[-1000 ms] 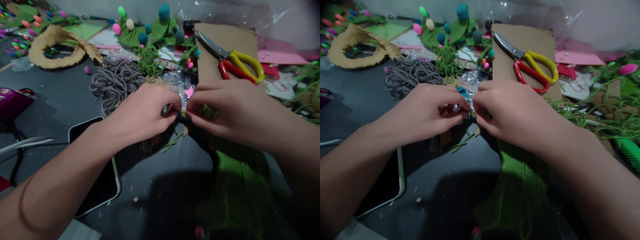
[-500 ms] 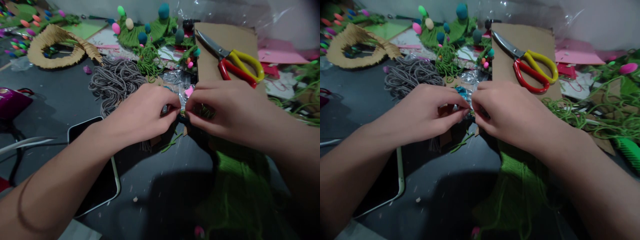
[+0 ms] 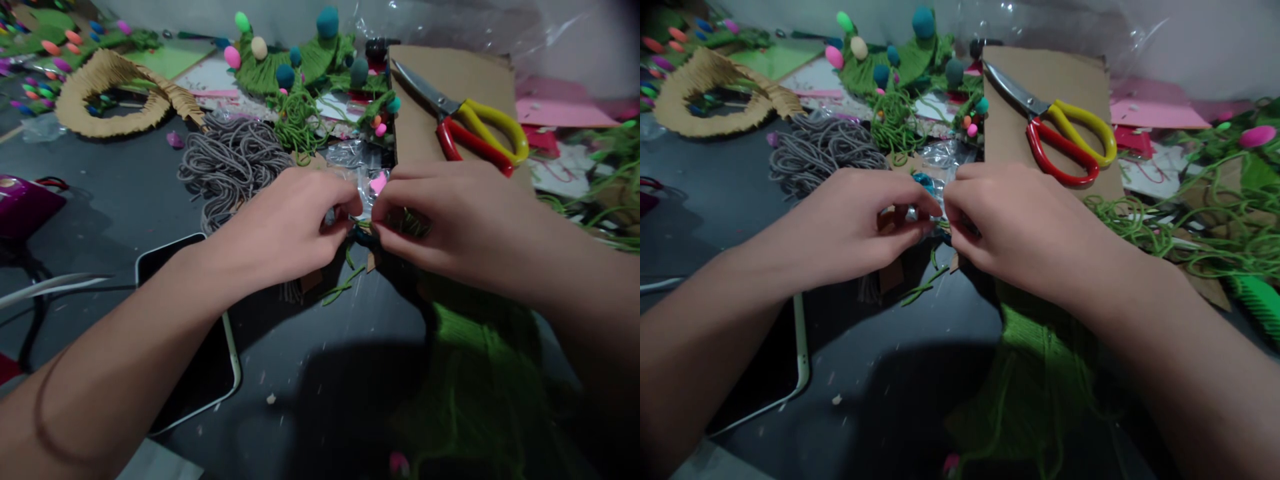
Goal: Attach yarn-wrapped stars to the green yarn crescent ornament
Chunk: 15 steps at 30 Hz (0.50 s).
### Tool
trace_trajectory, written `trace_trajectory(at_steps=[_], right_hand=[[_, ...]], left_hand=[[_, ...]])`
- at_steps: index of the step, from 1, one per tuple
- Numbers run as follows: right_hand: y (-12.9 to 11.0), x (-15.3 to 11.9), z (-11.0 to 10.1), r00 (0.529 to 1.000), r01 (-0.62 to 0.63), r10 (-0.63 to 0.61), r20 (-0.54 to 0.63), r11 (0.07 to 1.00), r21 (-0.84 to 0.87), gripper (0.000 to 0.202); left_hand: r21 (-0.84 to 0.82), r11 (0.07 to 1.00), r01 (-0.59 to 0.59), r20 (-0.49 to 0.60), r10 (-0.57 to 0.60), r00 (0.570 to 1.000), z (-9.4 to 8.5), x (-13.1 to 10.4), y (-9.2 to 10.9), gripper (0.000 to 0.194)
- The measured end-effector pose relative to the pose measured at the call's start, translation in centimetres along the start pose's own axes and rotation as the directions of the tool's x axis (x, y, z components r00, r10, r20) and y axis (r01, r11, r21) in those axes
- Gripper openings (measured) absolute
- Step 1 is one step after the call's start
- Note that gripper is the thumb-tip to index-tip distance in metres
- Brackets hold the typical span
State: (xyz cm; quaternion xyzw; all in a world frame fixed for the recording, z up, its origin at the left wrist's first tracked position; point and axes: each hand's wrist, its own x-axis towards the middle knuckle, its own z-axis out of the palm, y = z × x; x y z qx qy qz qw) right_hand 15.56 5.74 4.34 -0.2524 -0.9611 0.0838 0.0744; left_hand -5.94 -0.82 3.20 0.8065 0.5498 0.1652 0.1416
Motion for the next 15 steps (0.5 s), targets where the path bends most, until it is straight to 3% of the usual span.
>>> trace_trajectory(at_steps=[15], right_hand=[[-0.06,0.09,0.01,1.000,0.004,-0.004,0.009,1.000,0.010,0.009]], left_hand=[[-0.007,1.000,0.004,0.014,-0.004,1.000,0.14,0.12,0.17,0.016]])
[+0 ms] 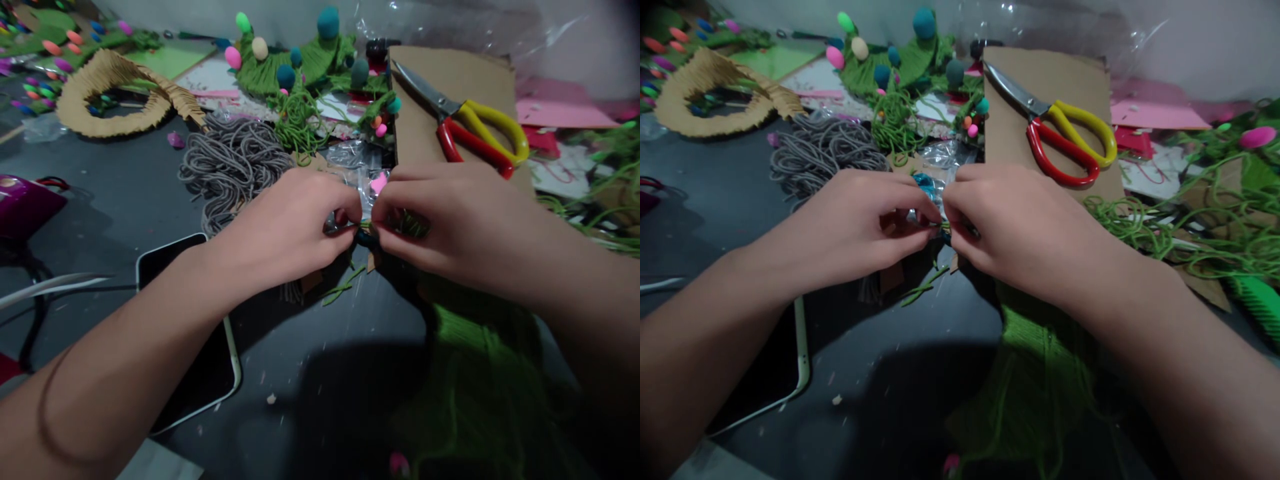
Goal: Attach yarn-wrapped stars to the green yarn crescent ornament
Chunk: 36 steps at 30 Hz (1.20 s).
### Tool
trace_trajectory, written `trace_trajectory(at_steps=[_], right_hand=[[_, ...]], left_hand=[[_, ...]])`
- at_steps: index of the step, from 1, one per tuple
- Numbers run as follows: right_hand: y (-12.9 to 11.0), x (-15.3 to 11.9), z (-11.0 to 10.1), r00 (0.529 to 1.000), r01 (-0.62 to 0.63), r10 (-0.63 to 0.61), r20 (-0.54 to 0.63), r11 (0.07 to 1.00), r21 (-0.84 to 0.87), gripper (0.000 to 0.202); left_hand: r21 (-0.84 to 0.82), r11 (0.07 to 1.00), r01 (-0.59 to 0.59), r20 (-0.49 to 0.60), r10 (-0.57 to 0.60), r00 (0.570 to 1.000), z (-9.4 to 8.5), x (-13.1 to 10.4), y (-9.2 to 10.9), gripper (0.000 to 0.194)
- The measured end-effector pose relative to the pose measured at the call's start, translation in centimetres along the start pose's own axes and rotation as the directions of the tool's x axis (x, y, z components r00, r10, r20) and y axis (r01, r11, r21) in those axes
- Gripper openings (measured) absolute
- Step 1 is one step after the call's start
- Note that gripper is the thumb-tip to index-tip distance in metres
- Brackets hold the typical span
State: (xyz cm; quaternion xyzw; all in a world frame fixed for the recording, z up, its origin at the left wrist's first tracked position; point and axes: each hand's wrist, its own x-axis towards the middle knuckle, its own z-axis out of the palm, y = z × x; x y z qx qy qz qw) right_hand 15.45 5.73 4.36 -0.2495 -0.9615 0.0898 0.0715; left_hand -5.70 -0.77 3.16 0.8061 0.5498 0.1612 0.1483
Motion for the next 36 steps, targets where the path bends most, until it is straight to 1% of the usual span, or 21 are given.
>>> trace_trajectory(at_steps=[9,16,31,36], right_hand=[[0.08,-0.05,0.02,1.000,0.007,-0.007,-0.009,1.000,0.012,0.010],[0.09,-0.03,0.10,1.000,0.005,-0.005,-0.003,1.000,0.004,0.006],[0.15,0.16,0.30,1.000,-0.001,0.001,0.012,1.000,0.000,0.008],[0.13,0.23,0.27,1.000,-0.004,0.004,0.021,1.000,-0.011,0.009]], left_hand=[[0.041,0.999,-0.025,0.025,0.024,0.999,0.08,0.20,0.09,0.017],[0.055,0.998,-0.023,0.011,0.023,1.000,0.26,0.12,0.04,0.018],[0.101,0.995,-0.019,-0.008,0.020,1.000,0.50,0.20,0.02,0.019],[0.093,0.996,-0.016,-0.011,0.017,1.000,0.54,0.17,-0.01,0.019]])
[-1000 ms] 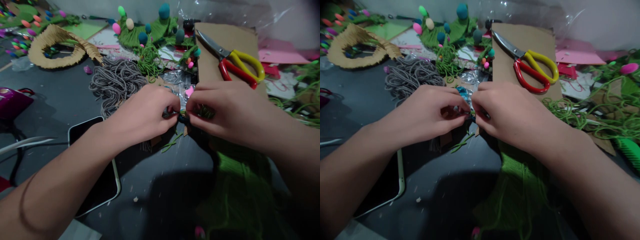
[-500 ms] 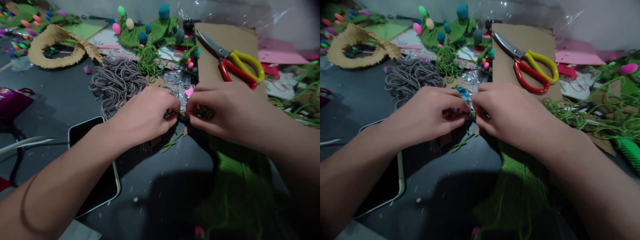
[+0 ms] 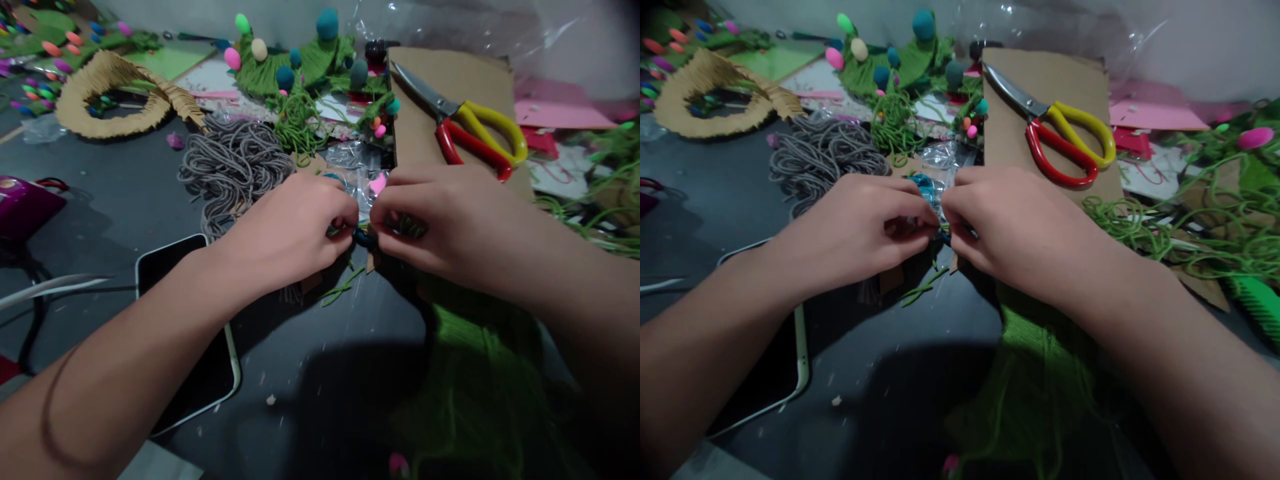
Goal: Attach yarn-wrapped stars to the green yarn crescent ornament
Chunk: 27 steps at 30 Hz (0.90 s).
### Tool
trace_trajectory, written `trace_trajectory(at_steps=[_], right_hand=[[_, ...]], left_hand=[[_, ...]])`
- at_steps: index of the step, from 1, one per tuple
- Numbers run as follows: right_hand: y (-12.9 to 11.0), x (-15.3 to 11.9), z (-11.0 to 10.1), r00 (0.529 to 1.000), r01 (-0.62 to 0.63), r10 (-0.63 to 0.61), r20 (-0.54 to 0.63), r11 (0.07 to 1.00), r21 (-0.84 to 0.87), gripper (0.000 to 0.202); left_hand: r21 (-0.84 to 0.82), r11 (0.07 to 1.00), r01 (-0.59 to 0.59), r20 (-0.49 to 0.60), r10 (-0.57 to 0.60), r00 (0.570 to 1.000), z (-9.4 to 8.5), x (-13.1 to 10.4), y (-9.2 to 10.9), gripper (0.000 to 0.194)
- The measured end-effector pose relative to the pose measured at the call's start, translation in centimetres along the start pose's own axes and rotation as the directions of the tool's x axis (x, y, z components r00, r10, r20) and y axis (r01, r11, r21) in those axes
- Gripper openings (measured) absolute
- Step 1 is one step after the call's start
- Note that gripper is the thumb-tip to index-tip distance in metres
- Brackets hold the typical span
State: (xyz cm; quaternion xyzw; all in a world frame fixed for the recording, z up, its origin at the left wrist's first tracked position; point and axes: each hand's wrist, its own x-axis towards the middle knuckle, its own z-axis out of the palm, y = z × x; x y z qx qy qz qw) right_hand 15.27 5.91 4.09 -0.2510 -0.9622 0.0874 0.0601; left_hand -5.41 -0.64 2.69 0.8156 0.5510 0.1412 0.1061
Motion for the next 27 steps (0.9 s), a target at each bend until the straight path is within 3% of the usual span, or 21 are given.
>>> trace_trajectory(at_steps=[7,17,27], right_hand=[[0.0,-0.1,-0.1,1.000,-0.006,0.006,0.004,1.000,0.011,0.009],[-0.1,-0.6,-1.6,0.996,0.007,-0.006,-0.089,1.000,0.008,0.016],[0.3,-0.9,-1.7,0.998,0.060,-0.059,-0.028,0.998,0.029,0.017]], left_hand=[[-0.008,1.000,-0.003,-0.013,0.003,1.000,-0.2,0.0,0.1,0.018],[-0.037,0.999,-0.023,-0.035,0.022,0.999,-0.3,0.0,0.0,0.013],[-0.046,0.999,-0.006,-0.024,0.005,1.000,-0.3,-0.1,0.1,0.013]])
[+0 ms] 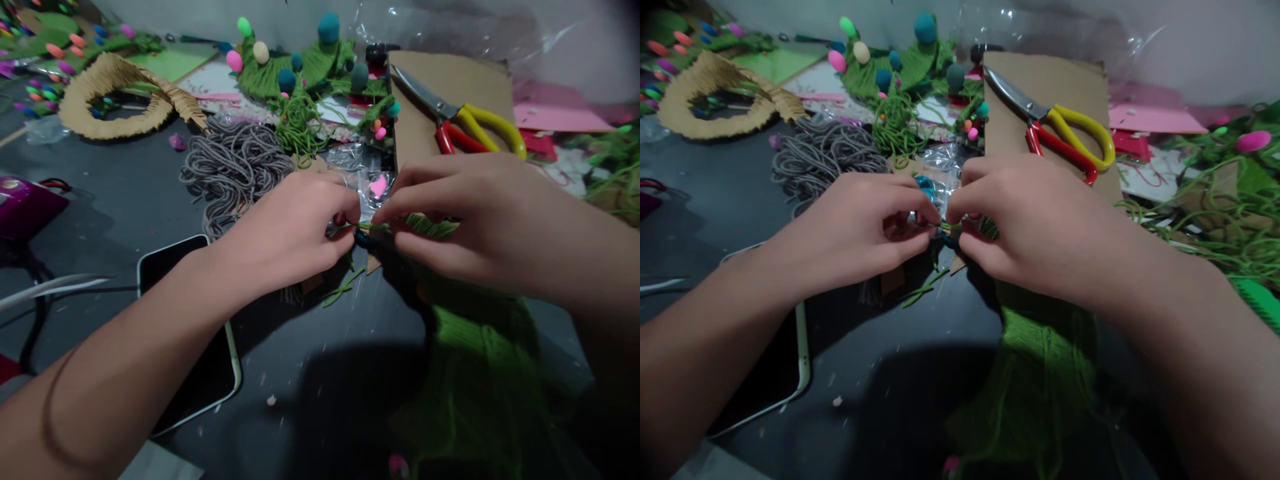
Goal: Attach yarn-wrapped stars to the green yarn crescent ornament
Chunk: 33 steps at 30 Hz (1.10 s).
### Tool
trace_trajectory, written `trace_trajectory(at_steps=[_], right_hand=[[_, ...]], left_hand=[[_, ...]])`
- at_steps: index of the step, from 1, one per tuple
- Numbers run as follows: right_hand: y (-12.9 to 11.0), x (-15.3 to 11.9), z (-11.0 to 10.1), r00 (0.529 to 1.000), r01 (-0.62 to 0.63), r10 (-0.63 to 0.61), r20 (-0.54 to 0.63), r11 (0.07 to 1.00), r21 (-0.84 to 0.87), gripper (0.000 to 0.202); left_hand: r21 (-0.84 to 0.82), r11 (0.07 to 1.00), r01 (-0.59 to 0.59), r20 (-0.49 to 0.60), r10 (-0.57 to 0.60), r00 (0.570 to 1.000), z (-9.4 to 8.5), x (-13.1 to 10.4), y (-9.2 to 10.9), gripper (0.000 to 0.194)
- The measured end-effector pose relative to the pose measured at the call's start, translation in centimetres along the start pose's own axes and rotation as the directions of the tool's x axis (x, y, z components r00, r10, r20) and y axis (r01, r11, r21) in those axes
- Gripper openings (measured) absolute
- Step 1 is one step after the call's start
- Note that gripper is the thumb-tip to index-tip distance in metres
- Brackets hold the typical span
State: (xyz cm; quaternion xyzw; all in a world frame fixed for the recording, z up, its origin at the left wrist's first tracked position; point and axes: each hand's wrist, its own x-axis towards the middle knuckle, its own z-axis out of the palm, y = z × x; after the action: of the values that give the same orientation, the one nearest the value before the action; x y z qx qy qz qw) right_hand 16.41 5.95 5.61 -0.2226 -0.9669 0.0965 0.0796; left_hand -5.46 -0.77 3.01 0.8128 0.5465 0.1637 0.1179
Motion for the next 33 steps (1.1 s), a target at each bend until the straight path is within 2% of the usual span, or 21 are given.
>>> trace_trajectory(at_steps=[10,18,27,33], right_hand=[[0.27,-0.34,0.46,1.000,0.002,-0.002,0.006,1.000,-0.029,0.020],[0.13,-0.14,0.74,0.998,0.055,-0.056,0.025,0.997,0.047,0.021],[0.26,-0.31,0.60,0.997,0.080,-0.079,-0.014,0.997,0.016,0.023],[0.20,-0.33,0.51,0.997,0.075,-0.075,0.007,0.997,0.011,0.023]], left_hand=[[0.002,1.000,-0.012,0.004,0.012,1.000,0.04,-0.01,-0.05,0.015],[0.005,1.000,0.005,0.026,-0.005,1.000,-0.14,0.04,0.03,0.014],[0.021,1.000,0.012,0.024,-0.013,1.000,-0.15,0.10,0.08,0.015],[0.017,1.000,0.014,0.019,-0.015,1.000,-0.17,0.10,0.08,0.013]])
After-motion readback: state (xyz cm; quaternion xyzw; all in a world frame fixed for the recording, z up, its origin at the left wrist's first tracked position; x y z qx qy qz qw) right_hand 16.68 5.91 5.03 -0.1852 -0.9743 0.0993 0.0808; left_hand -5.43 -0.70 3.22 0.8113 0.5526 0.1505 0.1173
